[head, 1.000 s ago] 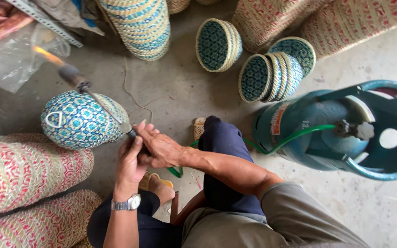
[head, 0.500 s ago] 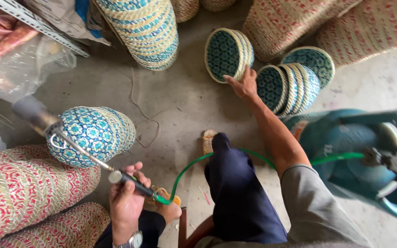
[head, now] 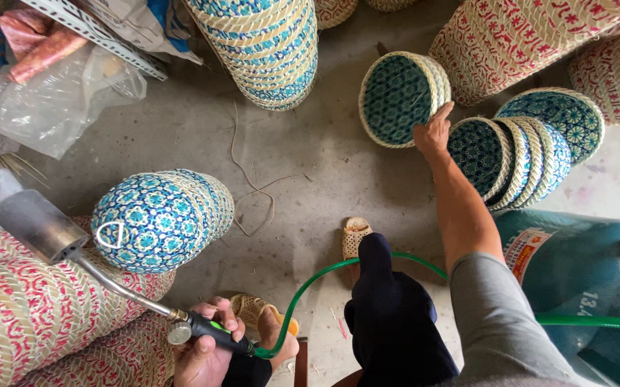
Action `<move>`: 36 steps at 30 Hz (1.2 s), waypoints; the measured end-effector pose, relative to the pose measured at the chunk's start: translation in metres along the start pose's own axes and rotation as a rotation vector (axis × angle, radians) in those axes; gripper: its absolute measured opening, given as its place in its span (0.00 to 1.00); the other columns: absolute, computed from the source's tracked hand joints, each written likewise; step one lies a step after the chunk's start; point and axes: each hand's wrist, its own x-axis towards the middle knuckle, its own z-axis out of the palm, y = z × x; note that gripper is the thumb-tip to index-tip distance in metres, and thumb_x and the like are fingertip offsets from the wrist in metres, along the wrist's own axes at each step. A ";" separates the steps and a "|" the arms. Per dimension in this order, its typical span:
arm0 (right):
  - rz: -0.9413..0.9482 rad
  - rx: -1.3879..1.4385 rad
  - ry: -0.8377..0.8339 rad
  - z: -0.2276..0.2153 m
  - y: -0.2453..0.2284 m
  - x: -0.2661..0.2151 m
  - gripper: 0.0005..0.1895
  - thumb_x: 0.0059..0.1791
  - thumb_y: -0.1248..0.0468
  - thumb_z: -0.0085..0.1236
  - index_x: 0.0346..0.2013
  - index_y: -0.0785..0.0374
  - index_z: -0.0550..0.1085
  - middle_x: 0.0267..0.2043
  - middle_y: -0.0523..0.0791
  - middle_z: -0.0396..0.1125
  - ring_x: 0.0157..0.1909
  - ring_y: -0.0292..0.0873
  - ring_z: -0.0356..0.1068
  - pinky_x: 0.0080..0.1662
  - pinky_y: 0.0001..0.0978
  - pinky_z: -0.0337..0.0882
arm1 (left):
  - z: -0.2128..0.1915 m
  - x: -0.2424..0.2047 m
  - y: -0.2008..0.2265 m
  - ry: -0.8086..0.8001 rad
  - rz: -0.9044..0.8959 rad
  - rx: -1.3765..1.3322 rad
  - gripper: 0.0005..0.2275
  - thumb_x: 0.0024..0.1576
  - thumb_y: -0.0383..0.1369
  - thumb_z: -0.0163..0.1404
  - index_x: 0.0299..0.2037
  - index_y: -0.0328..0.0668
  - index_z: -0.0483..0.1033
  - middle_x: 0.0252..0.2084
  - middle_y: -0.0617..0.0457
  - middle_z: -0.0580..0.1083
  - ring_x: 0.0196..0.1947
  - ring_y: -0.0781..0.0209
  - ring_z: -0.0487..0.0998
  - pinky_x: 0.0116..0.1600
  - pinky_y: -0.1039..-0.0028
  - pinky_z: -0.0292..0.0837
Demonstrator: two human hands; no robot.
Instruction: The person uses a handheld blowtorch to apply heat to the surface of woven baskets, rotating each basket to cover different areas. The person handles multiple baskets one at a time, placing finished ones aside and picking up new ones from a nearby stack.
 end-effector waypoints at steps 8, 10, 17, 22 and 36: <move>-0.054 0.095 -0.030 0.073 0.016 -0.181 0.54 0.42 0.68 0.64 0.73 0.68 0.40 0.53 0.70 0.61 0.50 0.71 0.66 0.52 0.59 0.68 | -0.001 0.005 -0.001 -0.046 0.012 -0.009 0.20 0.60 0.28 0.60 0.61 0.34 0.73 0.66 0.41 0.70 0.51 0.53 0.71 0.49 0.58 0.67; 0.023 0.098 -0.152 0.075 0.013 -0.225 0.54 0.42 0.64 0.66 0.73 0.68 0.43 0.55 0.70 0.60 0.51 0.71 0.65 0.53 0.59 0.68 | -0.003 0.003 0.003 -0.085 0.005 0.019 0.18 0.60 0.29 0.60 0.59 0.35 0.74 0.65 0.43 0.70 0.52 0.54 0.71 0.50 0.59 0.67; -0.567 -0.498 0.223 -0.028 0.015 -0.200 0.46 0.43 0.59 0.71 0.73 0.61 0.62 0.68 0.54 0.60 0.72 0.59 0.61 0.73 0.53 0.63 | -0.009 0.003 0.008 -0.095 -0.006 0.087 0.16 0.61 0.29 0.60 0.58 0.39 0.75 0.64 0.45 0.71 0.53 0.56 0.72 0.48 0.61 0.68; 0.184 -0.620 0.384 -0.129 0.053 -0.103 0.68 0.36 0.40 0.80 0.75 0.58 0.45 0.74 0.67 0.36 0.71 0.80 0.40 0.60 0.74 0.54 | -0.003 0.004 0.004 -0.118 0.002 0.085 0.16 0.63 0.29 0.60 0.59 0.37 0.75 0.66 0.44 0.70 0.51 0.56 0.72 0.50 0.60 0.68; -0.415 -0.890 0.132 -0.069 0.038 -0.169 0.37 0.45 0.68 0.56 0.68 0.61 0.55 0.76 0.57 0.48 0.72 0.73 0.56 0.62 0.67 0.69 | 0.017 0.012 -0.001 -0.066 0.024 0.064 0.18 0.62 0.28 0.58 0.62 0.34 0.73 0.66 0.40 0.69 0.52 0.53 0.71 0.47 0.61 0.67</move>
